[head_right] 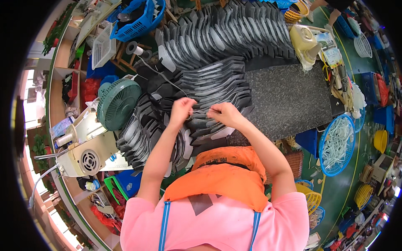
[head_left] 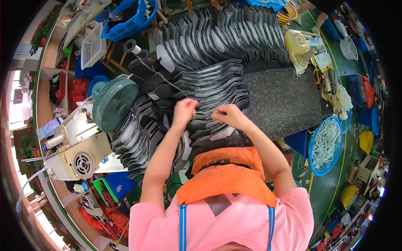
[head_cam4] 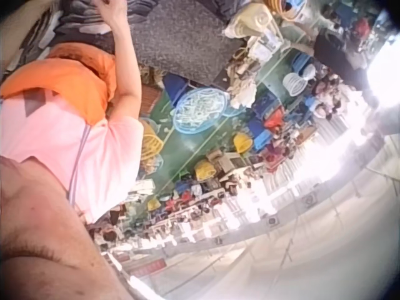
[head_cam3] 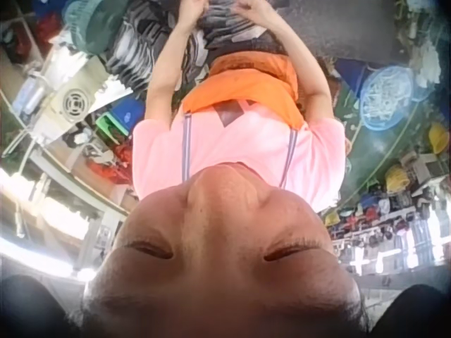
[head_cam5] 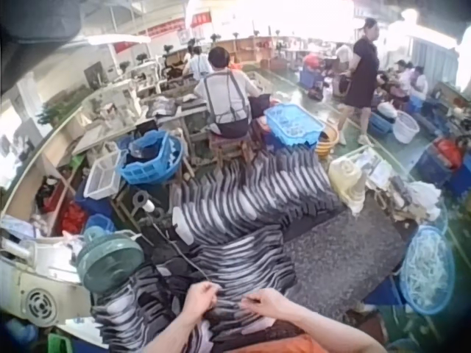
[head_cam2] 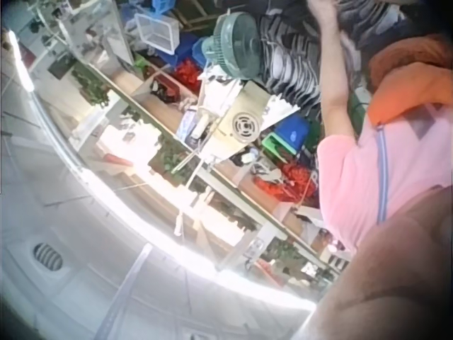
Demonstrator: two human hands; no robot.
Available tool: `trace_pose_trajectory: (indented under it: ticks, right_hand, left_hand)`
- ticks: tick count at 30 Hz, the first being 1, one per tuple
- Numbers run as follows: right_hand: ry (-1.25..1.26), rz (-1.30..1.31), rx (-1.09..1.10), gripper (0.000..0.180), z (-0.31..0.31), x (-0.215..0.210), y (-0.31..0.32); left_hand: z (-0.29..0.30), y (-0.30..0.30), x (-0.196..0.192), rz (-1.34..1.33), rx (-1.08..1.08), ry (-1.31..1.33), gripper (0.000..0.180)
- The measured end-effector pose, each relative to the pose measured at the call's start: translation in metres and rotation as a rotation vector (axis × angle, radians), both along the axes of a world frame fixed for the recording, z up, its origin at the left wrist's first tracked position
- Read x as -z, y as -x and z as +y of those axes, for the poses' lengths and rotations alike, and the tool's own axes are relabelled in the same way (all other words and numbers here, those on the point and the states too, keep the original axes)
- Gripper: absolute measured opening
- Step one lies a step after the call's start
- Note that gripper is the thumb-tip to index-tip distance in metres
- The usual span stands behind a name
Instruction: The person trims loose threads from stacked fabric pieces using thread snips, swaps an empty thread spool on a holder for a new one, and continues trimming threads from the fabric pieces.
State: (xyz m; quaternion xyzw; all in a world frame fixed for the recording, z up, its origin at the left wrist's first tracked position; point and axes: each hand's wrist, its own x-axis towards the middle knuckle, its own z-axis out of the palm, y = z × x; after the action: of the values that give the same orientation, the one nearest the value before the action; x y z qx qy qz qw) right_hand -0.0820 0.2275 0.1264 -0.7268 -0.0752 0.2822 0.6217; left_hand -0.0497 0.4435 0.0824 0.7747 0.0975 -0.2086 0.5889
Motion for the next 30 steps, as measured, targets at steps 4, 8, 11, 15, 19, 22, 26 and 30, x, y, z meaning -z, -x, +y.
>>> trace_pose_trajectory:
  ticks: [4,8,11,15,19,22,26,30]
  right_hand:
    - [0.251,-0.06,0.084,0.025,0.011,0.011,-0.008]
    - [0.298,-0.179,0.123,0.022,0.014,0.017,-0.011]
    - [0.552,-0.6,0.274,0.014,0.026,0.045,-0.022]
    - [0.554,-0.748,0.234,0.013,0.069,0.071,-0.07]
    - [0.583,-0.753,0.209,0.013,0.079,0.081,-0.082]
    - [0.532,-0.747,0.191,0.013,0.074,0.074,-0.074]
    - [0.559,-0.65,0.227,0.009,0.068,0.075,-0.067]
    - [0.505,-0.625,0.253,0.009,0.069,0.068,-0.065]
  left_hand:
    - [0.013,-0.023,0.009,-0.323,0.17,-0.968,0.022]
    - [0.025,-0.01,-0.004,-0.194,0.599,-1.264,0.019]
    - [0.014,0.006,-0.044,-0.254,0.501,-1.274,0.025]
    - [0.005,0.007,-0.03,-0.391,0.397,-0.915,0.018]
    - [0.025,-0.032,0.044,0.002,0.014,-0.577,0.024]
    - [0.042,-0.034,0.085,0.038,-0.122,-0.378,0.02]
    - [0.022,-0.046,0.053,0.312,-0.395,-0.02,0.024]
    - [0.016,-0.048,0.071,0.148,-0.571,0.092,0.023]
